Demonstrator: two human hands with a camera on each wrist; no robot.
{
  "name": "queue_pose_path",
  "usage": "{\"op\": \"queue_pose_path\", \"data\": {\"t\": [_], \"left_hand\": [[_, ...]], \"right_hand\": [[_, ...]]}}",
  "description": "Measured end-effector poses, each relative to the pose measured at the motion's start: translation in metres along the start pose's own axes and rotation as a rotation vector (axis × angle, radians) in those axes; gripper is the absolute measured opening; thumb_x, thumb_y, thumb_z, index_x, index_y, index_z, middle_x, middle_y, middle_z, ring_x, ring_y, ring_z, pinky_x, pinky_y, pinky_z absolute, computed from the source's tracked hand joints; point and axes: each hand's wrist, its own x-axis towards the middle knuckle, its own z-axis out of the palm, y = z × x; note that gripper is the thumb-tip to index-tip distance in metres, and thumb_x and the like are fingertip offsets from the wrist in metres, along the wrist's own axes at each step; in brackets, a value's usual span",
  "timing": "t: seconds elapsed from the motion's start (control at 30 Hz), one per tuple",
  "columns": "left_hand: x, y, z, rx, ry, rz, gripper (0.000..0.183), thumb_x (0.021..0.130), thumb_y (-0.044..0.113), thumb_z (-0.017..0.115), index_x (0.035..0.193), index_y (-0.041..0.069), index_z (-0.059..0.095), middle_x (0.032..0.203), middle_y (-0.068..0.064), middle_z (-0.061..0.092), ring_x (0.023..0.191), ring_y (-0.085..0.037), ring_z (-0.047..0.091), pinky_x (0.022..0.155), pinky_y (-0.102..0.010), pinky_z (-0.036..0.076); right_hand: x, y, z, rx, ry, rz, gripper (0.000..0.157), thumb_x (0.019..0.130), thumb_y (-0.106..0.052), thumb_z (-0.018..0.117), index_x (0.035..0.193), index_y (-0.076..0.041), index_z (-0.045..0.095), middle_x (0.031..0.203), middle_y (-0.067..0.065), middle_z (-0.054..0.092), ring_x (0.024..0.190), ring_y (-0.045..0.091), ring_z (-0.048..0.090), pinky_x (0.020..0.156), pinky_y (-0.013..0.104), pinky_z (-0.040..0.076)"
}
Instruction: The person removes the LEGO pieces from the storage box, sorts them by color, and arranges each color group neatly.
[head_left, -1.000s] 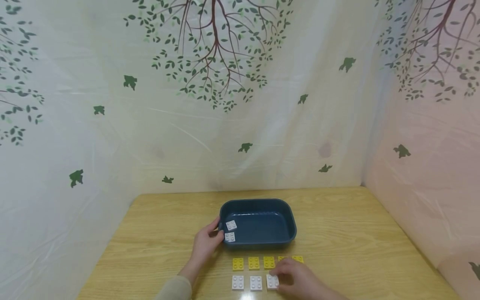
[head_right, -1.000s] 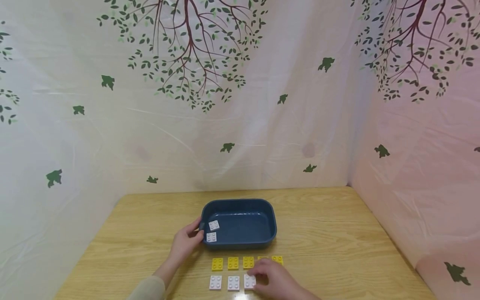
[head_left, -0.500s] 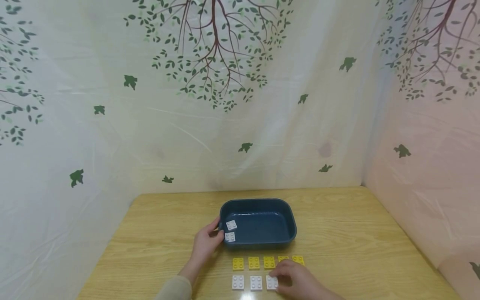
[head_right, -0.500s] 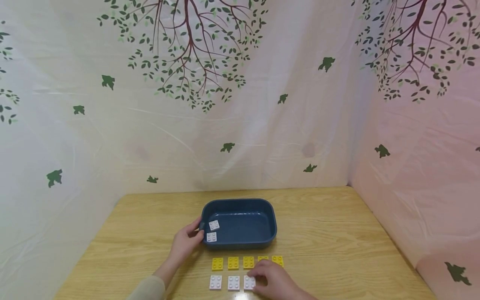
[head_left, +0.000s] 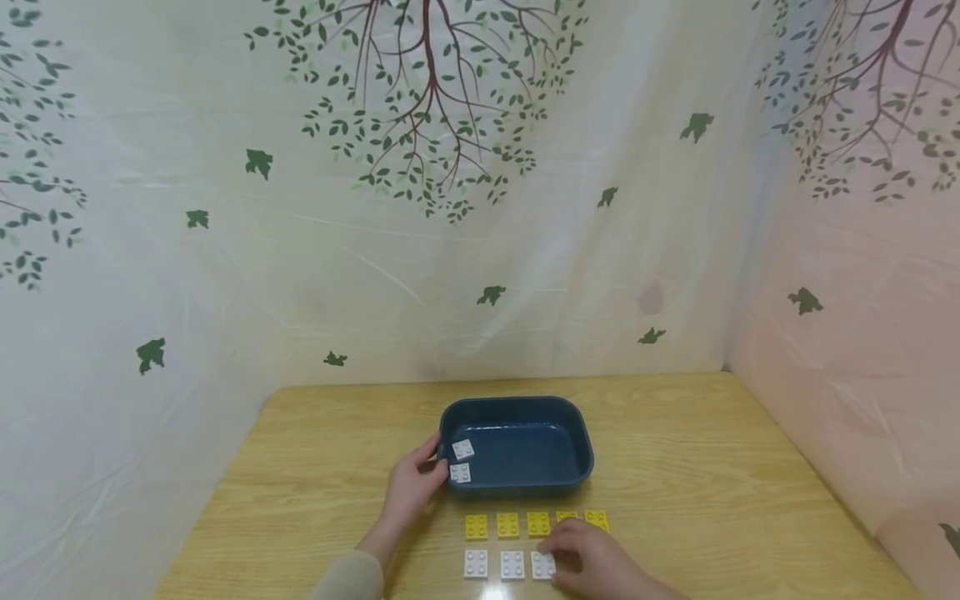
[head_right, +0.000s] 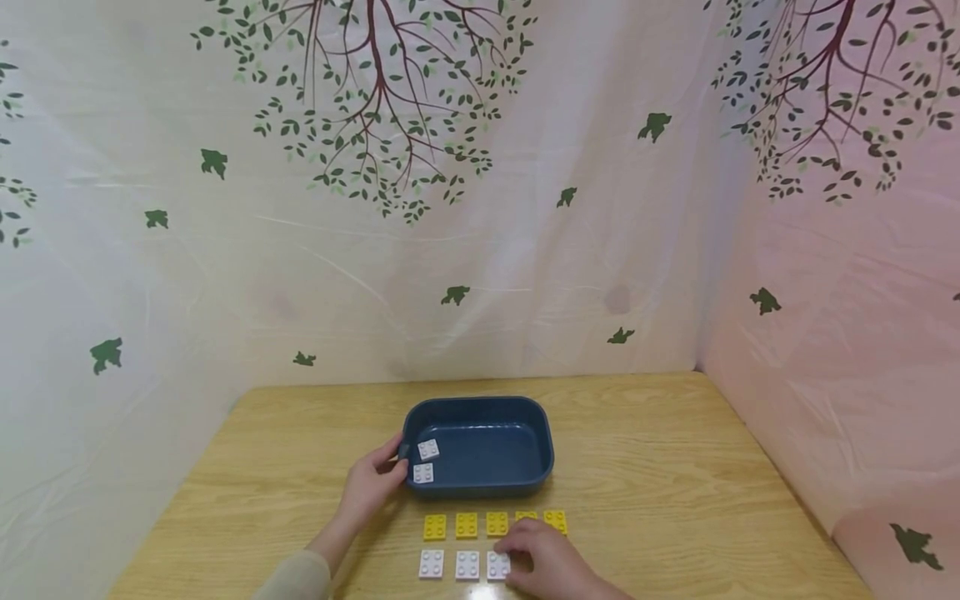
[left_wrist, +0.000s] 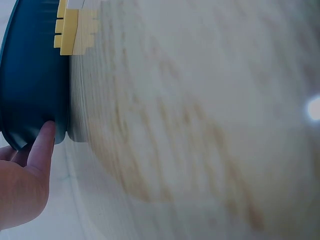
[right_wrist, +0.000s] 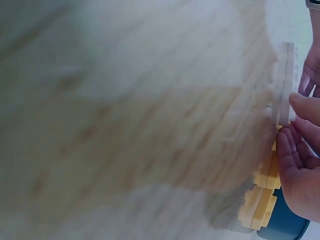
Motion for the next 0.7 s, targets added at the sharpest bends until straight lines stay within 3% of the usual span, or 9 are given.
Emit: {"op": "queue_pose_path", "data": {"t": [0.07, 0.3, 0.57, 0.7], "left_hand": [[0.001, 0.000, 0.000, -0.001, -0.006, 0.002, 0.052, 0.090, 0.010, 0.067, 0.141, 0.008, 0.055, 0.140, -0.016, 0.055, 0.114, -0.032, 0.061, 0.099, -0.047, 0.049], [0.004, -0.001, -0.001, 0.001, -0.010, 0.006, 0.052, 0.090, 0.010, 0.067, 0.141, 0.008, 0.056, 0.140, -0.016, 0.056, 0.114, -0.032, 0.061, 0.099, -0.047, 0.049], [0.003, -0.002, -0.001, 0.009, -0.009, 0.017, 0.052, 0.090, 0.010, 0.067, 0.140, 0.007, 0.056, 0.139, -0.016, 0.056, 0.114, -0.032, 0.062, 0.098, -0.047, 0.050], [0.003, -0.001, -0.001, 0.006, -0.012, 0.009, 0.052, 0.090, 0.011, 0.067, 0.141, 0.008, 0.056, 0.140, -0.016, 0.056, 0.115, -0.032, 0.061, 0.098, -0.047, 0.050]], "right_hand": [[-0.001, 0.000, -0.001, 0.011, 0.022, -0.009, 0.028, 0.083, -0.031, 0.078, 0.110, -0.027, 0.074, 0.109, -0.016, 0.060, 0.100, 0.005, 0.054, 0.088, 0.033, 0.051], [0.004, -0.007, -0.009, -0.021, 0.212, -0.253, 0.023, 0.082, -0.016, 0.079, 0.104, -0.015, 0.073, 0.101, -0.006, 0.064, 0.091, 0.008, 0.058, 0.078, 0.028, 0.054], [0.019, -0.026, -0.023, 0.056, 0.222, -0.274, 0.029, 0.081, -0.006, 0.078, 0.109, -0.005, 0.072, 0.100, 0.004, 0.068, 0.086, 0.014, 0.063, 0.076, 0.026, 0.057], [0.029, -0.035, -0.030, 0.062, 0.253, -0.284, 0.032, 0.081, -0.002, 0.077, 0.112, -0.003, 0.071, 0.102, 0.002, 0.069, 0.089, 0.016, 0.064, 0.079, 0.028, 0.057]]}}
